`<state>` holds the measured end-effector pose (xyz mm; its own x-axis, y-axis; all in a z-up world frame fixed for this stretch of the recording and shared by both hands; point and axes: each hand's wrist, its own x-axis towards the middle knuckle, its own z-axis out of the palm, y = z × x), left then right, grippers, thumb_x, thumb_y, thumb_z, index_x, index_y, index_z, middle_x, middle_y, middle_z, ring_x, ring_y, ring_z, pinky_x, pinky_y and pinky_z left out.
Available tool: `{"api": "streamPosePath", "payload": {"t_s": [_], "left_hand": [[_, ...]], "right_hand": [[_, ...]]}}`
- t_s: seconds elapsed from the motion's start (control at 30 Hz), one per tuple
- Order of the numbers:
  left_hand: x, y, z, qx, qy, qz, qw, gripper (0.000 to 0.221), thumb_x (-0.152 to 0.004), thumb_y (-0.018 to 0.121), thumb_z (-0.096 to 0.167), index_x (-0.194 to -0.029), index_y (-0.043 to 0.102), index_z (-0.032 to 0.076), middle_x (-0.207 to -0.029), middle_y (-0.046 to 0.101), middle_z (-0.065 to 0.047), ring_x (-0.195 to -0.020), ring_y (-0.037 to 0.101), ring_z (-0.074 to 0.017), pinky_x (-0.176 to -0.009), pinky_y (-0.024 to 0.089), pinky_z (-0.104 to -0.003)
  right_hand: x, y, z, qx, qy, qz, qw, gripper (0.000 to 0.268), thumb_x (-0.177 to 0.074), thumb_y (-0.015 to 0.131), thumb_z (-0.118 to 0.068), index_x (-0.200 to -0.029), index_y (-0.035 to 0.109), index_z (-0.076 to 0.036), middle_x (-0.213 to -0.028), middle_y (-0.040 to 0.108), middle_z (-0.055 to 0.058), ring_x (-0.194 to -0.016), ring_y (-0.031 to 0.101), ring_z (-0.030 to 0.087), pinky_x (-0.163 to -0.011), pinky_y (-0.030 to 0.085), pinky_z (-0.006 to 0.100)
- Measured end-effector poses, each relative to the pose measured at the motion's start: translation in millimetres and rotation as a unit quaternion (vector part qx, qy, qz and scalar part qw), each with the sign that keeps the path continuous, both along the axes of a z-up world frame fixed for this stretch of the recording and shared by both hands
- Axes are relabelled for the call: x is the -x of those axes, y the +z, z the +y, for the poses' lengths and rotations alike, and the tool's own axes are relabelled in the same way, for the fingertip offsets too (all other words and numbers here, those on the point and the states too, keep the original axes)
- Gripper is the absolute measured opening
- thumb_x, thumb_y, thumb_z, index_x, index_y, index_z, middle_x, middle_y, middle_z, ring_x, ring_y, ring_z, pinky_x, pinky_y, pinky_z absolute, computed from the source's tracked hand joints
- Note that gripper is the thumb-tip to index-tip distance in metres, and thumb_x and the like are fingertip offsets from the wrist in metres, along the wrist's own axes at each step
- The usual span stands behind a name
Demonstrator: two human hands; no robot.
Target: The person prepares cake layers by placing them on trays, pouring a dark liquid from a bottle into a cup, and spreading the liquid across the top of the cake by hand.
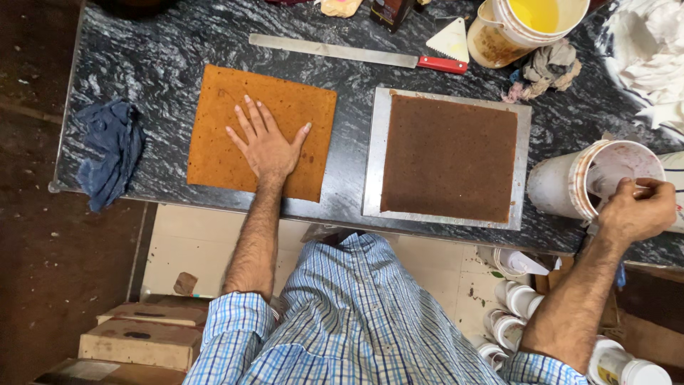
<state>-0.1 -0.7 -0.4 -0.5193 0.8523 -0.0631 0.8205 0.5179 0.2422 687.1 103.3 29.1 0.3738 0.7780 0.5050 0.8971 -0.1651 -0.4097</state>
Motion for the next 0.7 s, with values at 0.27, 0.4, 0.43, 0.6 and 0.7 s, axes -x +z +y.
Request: {"api": "streamPosePath", "payload": {"t_s": [0.27,0.4,0.43,0.6,0.7], "left_hand": [[-0.4,-1.8,-0.6,-0.001,0.004,-0.002,1.0,0.116,-0.092,0.041,0.086,-0.165,0.018,-0.001,-0.173,0.003,-0.017,-0.159,-0.003,-0.0363,-0.123,-0.007,-0.066],[-0.7,-0.4,-0.5,-0.005,0.005,-0.001,1.0,0.115,-0.092,0.041,0.085,-0.165,0.018,-0.001,-0.173,0.003,-0.017,-0.159,-0.003,-0.0361,-0.123,-0.007,-0.066],[-0.3,0.0,0.4,-0.005,0.005,-0.001,1.0,0.115,-0.092,0.041,0.085,-0.165,0.018,-0.001,-0.173,0.003,-0.017,-0.159,-0.003,-0.0361,-0.123,-0.007,-0.066],[-1.0,0.0,-0.5,-0.004,0.009,-0.006,1.0,0.116,-0.091,0.041,0.086,-0.165,0.018,-0.001,-0.174,0.004,-0.017,-0.16,-0.003,-0.0363,-0.124,-0.007,-0.067],[-0.7,1.5,-1.6,-0.011,0.004,-0.011,1.0,0.116,-0.092,0.041,0.086,-0.165,0.019,-0.002,-0.173,0.004,-0.017,-0.159,-0.002,-0.0369,-0.123,-0.007,-0.067]], "right_hand": [[-0.4,1.4,-1.7,-0.012,0.026,0.002,1.0,0.02,-0.079,0.081,0.001,-0.095,0.069,-0.001,-0.09,0.068,0.006,-0.078,0.063,0.018,-0.069,0.05,0.037],[-1.9,0.0,0.8,-0.001,0.004,0.019,1.0,0.02,-0.077,0.079,0.001,-0.095,0.069,-0.003,-0.084,0.065,0.005,-0.073,0.061,0.018,-0.067,0.049,0.037],[-2.8,-1.4,1.9,-0.007,0.009,0.021,1.0,0.02,-0.077,0.078,0.001,-0.095,0.069,-0.003,-0.084,0.066,0.005,-0.073,0.061,0.018,-0.067,0.049,0.037],[-13.0,-6.4,0.9,-0.031,0.05,-0.031,0.998,0.02,-0.078,0.082,0.002,-0.094,0.069,-0.002,-0.088,0.067,0.006,-0.074,0.061,0.018,-0.066,0.049,0.036],[-10.2,-4.6,2.5,-0.023,0.055,-0.018,0.998,0.02,-0.08,0.082,0.002,-0.094,0.068,-0.001,-0.089,0.067,0.007,-0.075,0.061,0.019,-0.067,0.049,0.037]]}}
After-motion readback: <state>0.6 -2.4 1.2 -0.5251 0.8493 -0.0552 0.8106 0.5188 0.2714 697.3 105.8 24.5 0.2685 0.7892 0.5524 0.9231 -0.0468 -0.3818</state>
